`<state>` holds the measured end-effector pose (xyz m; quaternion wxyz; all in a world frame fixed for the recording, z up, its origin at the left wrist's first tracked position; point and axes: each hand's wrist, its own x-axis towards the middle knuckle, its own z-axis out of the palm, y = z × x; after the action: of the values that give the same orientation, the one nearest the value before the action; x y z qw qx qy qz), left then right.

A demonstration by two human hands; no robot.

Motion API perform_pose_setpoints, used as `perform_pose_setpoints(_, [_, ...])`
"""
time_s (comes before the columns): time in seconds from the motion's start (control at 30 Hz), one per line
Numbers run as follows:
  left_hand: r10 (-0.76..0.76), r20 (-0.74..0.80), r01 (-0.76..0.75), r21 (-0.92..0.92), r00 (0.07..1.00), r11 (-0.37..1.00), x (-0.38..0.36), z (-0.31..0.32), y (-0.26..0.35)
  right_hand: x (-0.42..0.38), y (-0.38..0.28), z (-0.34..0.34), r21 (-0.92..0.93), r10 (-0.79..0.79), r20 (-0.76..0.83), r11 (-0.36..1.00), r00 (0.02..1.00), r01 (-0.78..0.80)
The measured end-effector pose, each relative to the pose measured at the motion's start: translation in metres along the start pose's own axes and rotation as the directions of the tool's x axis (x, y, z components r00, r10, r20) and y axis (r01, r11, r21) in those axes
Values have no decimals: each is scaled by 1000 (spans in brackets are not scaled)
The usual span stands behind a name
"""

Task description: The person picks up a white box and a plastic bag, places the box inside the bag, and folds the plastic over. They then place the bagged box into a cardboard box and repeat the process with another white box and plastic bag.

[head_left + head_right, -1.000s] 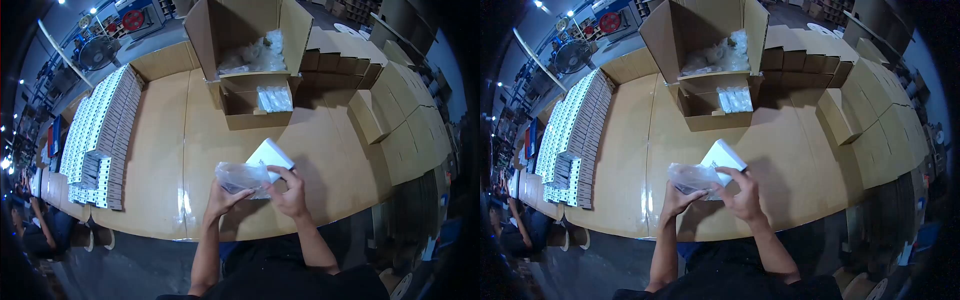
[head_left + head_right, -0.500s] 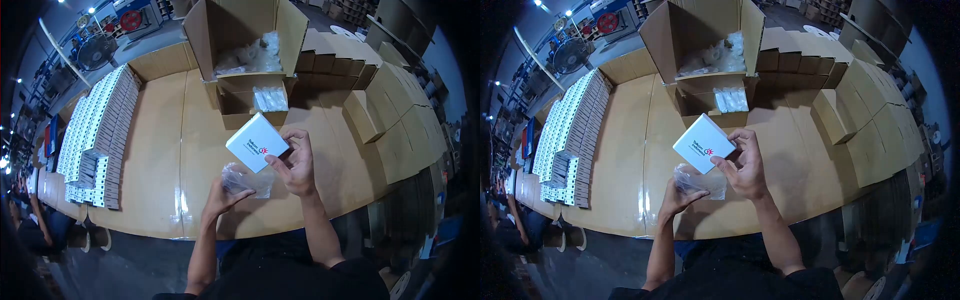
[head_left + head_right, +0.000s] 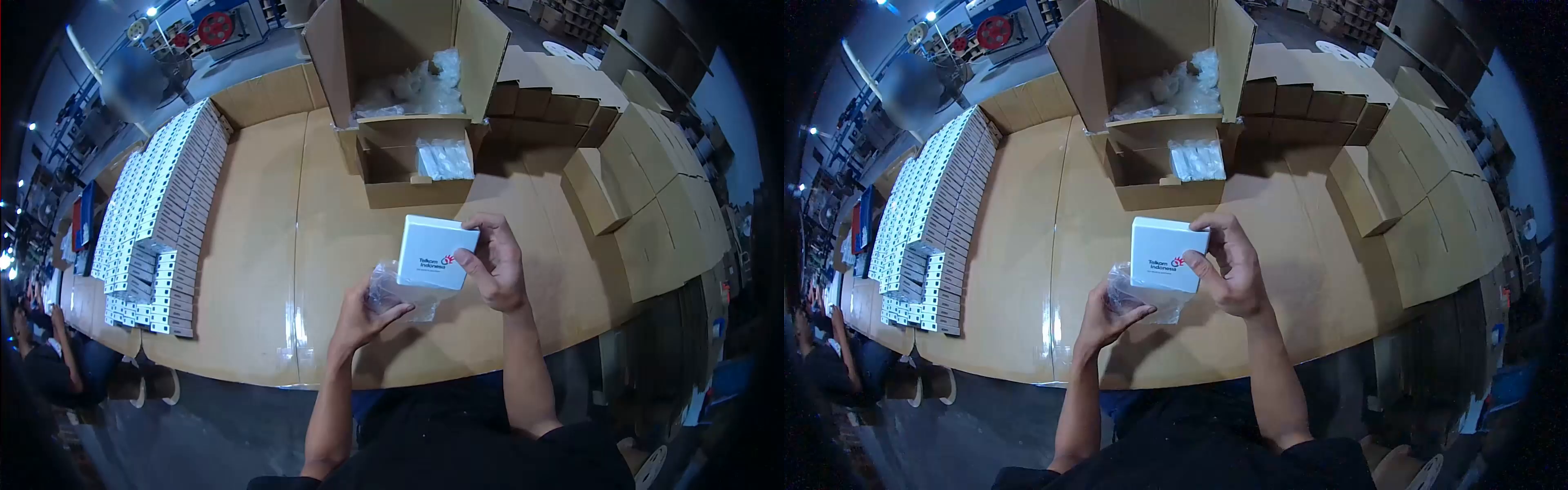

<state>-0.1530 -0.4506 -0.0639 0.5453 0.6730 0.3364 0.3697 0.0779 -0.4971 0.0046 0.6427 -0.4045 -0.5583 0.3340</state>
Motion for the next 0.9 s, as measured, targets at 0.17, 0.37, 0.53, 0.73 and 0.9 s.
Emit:
perform_pose_setpoints(0.17, [-22,10,22,-7,1000,1000,0,2,-4,3,11,6,-165,3,43,986,999,4])
perform_pose_setpoints(0.37, [-4,-15,2,-105,1000,995,0,-1,1,7,15,14,-171,90,49,982,995,-80])
perform_pose_setpoints(0.53, [-176,-95,137,-323,980,937,-6,4,-10,4,23,13,-186,189,50,967,981,-177])
perform_pose_setpoints(0.73, [-279,-242,140,-466,929,873,-6,19,-13,-12,45,17,-110,269,16,958,963,-266])
perform_pose_setpoints(0.9, [-374,-331,103,-614,866,782,-7,34,-15,-53,61,30,166,347,-28,926,937,-338])
